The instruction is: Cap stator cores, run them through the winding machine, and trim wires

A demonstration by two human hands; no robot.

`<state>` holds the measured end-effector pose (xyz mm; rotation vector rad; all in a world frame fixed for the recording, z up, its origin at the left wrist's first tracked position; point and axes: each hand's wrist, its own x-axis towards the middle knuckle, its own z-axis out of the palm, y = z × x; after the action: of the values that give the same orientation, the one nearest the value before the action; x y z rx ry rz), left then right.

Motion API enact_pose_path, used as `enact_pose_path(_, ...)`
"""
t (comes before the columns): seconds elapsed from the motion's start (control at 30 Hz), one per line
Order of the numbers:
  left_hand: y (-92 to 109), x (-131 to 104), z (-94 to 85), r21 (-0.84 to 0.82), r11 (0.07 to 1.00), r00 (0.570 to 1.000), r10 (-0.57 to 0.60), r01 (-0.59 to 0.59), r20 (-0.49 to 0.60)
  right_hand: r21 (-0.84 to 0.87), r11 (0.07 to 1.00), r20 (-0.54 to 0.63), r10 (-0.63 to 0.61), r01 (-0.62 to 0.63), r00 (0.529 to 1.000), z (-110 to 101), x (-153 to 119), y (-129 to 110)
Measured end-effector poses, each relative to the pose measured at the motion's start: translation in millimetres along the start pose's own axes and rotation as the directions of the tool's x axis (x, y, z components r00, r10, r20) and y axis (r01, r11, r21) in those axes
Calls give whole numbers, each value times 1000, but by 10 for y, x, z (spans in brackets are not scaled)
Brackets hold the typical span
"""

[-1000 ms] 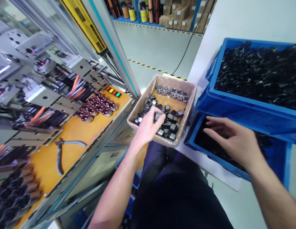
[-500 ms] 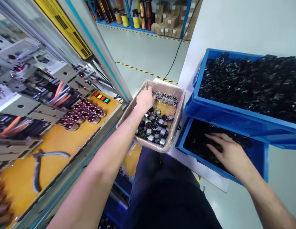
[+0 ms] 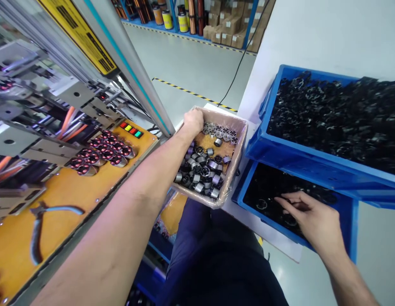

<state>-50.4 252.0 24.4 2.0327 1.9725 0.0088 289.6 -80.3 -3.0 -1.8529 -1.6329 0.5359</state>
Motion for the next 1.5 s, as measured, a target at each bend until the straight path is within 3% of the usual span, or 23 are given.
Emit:
enact_pose_path(0.13,-126,-217,-120,-100,995,993,-35,24,-115,-1,998,-47,-66,66,997,-53,45,-11)
enact_pose_path(0.2,-212,-447,-137,-313,950,981,-42,-19,-189,-16,997,-70,-83,82,994,-58,65,-40)
enact_pose_path(0.23,-237,-593,-125,-463,885,981,-54,-40,-187,-16,996,-78,-86,85,993,-48,77,-74)
enact_pose_path(0.27,-241,-758,-99,-657,752,988,-62,-46,-140,-11,996,-82,-89,88,993,-29,93,-128)
enact_pose_path(0.33,-174,-1120,-6,-949,310,999,-10,53,53,28,996,-78,-85,87,993,26,130,-303)
enact_pose_path(0.4,-22,-1483,125,-978,-91,978,102,190,181,110,990,-69,-84,91,994,84,175,-566)
enact_pose_path(0.47,164,-1801,265,-911,-281,951,160,302,266,196,973,-74,-109,121,991,124,223,-883)
enact_pose_path(0.53,325,-2048,386,-861,-348,927,202,371,318,230,953,-95,-179,196,979,147,276,-1196)
enact_pose_path(0.63,460,-2294,492,-828,-409,910,320,384,264,173,925,-110,-323,338,940,182,349,-1542)
enact_pose_path(0.77,466,-2479,472,-853,-399,890,432,336,148,167,888,-55,-426,429,903,262,363,-1691)
enact_pose_path(0.9,363,-2590,411,-912,-306,894,430,275,125,229,877,-19,-431,423,902,277,271,-1647)
enact_pose_path(1.0,270,-2597,459,-937,-255,900,419,240,117,199,878,-59,-433,436,899,235,199,-1612)
enact_pose_path(1.2,306,-2456,647,-955,-256,975,198,150,100,153,841,-163,-497,520,852,308,185,-1604)
enact_pose_path(1.37,419,-2415,665,-975,-202,962,269,93,36,157,828,-154,-519,539,841,512,261,-1525)
enact_pose_path(1.5,399,-2384,707,-987,-143,946,323,74,24,193,816,-139,-526,544,839,559,283,-1434)
